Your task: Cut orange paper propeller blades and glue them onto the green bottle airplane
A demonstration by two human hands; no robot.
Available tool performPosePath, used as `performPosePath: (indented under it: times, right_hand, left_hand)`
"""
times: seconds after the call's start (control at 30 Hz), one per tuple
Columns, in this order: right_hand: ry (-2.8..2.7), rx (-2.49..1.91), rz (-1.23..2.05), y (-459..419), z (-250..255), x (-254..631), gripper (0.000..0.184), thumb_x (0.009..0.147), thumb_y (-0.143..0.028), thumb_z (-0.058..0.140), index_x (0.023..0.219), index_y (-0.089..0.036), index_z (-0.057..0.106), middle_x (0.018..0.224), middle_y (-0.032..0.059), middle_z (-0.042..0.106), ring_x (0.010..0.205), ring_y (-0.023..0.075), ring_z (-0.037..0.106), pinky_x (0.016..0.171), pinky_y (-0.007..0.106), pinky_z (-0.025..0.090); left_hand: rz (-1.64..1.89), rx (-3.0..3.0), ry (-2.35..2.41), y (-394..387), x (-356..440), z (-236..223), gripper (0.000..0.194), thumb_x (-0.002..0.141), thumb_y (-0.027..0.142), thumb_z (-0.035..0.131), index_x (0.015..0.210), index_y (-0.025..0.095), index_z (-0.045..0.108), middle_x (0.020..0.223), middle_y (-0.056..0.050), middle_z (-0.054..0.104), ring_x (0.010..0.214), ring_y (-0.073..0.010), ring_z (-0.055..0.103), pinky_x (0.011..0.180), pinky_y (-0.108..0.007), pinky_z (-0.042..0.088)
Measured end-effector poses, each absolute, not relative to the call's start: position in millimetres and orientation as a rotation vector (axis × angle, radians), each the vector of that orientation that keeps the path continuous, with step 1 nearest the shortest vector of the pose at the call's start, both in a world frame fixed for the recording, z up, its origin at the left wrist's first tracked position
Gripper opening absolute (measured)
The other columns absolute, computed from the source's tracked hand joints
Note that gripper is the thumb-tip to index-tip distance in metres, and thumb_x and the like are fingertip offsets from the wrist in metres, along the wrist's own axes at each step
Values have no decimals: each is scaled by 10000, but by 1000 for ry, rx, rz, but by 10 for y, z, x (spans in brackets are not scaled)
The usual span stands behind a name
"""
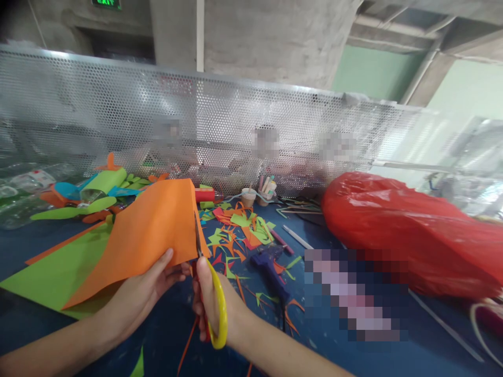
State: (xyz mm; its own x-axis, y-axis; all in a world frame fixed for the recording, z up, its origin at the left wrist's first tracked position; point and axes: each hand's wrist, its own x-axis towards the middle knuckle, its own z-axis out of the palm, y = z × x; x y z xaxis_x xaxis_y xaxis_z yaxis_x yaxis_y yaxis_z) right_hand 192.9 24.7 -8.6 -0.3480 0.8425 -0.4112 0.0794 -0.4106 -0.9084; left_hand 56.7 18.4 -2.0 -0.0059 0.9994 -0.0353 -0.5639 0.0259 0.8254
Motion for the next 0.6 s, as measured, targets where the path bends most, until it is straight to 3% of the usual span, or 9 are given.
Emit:
performPosePath:
  times: [0.3, 0.6]
  right_hand:
    - [-1180, -1505, 1790, 207, 34, 1884, 523, 968, -575, 181, 685, -208, 424, 371, -97, 395, 200, 70, 372, 223, 149, 346]
    - [-1304, -1281, 1812, 291, -159, 1934, 527, 913, -653, 203, 700, -232, 436, 411, -87, 373, 213, 89, 337, 263, 224, 375]
  left_hand:
    - [1417, 697, 787, 183, 573, -12, 239, 687, 351, 783, 802, 149, 732, 763, -44, 741, 723, -184, 673, 685, -250, 543]
    - [1404, 617, 822, 201, 558, -31, 232, 698, 316, 783, 847, 149, 722, 766, -35, 749, 731, -184, 688, 720, -257, 546]
